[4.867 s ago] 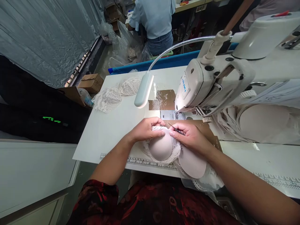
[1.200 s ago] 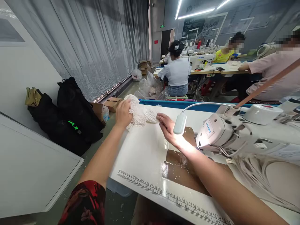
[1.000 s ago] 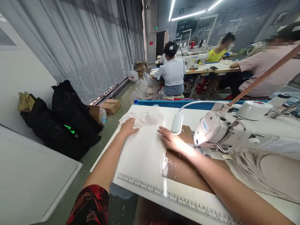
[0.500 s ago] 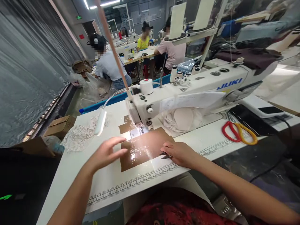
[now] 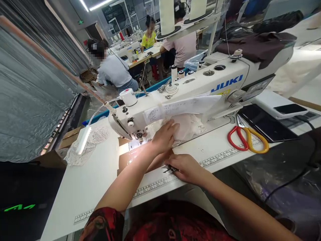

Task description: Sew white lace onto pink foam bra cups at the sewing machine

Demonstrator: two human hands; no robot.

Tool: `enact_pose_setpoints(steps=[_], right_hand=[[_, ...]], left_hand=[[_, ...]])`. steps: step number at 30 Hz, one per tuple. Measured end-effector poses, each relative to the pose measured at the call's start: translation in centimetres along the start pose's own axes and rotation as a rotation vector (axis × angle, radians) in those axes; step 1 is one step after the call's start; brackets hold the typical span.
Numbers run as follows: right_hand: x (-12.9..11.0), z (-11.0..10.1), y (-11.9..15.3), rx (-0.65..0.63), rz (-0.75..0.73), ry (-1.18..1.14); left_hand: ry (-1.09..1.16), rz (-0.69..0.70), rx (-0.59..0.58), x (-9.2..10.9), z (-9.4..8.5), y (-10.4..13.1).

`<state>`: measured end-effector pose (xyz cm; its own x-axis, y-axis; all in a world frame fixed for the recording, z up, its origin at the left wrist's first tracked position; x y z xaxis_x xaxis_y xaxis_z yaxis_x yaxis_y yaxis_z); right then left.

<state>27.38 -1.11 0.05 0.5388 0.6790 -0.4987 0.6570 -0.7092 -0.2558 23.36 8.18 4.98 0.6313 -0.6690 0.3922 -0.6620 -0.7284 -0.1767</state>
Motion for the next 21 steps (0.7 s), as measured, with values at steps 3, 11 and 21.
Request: enact_pose_setpoints(steps=[3, 11, 21], right_hand=[[-0.1, -0.2, 0.0, 0.001, -0.007, -0.017], [-0.5, -0.6, 0.0, -0.002, -0.03, 0.008], [-0.9, -0.6, 0.0, 0.018, -0.007, 0.112]], left_hand=[[-0.077, 0.023, -0.113, 0.4, 0.3, -0.7], [0.007, 0.002, -0.15, 0.8, 0.0, -2.0], [0.399, -0.051, -0.009, -0.9, -0.6, -2.1]])
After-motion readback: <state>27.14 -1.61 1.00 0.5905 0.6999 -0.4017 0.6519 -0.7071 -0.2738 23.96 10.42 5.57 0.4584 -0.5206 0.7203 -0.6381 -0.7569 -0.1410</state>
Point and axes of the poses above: each hand's wrist, its own y-axis away from the middle knuckle, its own z-axis out of the palm, x = y × z, the point moved 7 cm from there along -y, towards the middle knuckle, and after that the axes turned 4 degrees about -z, right-handed, at the moved point
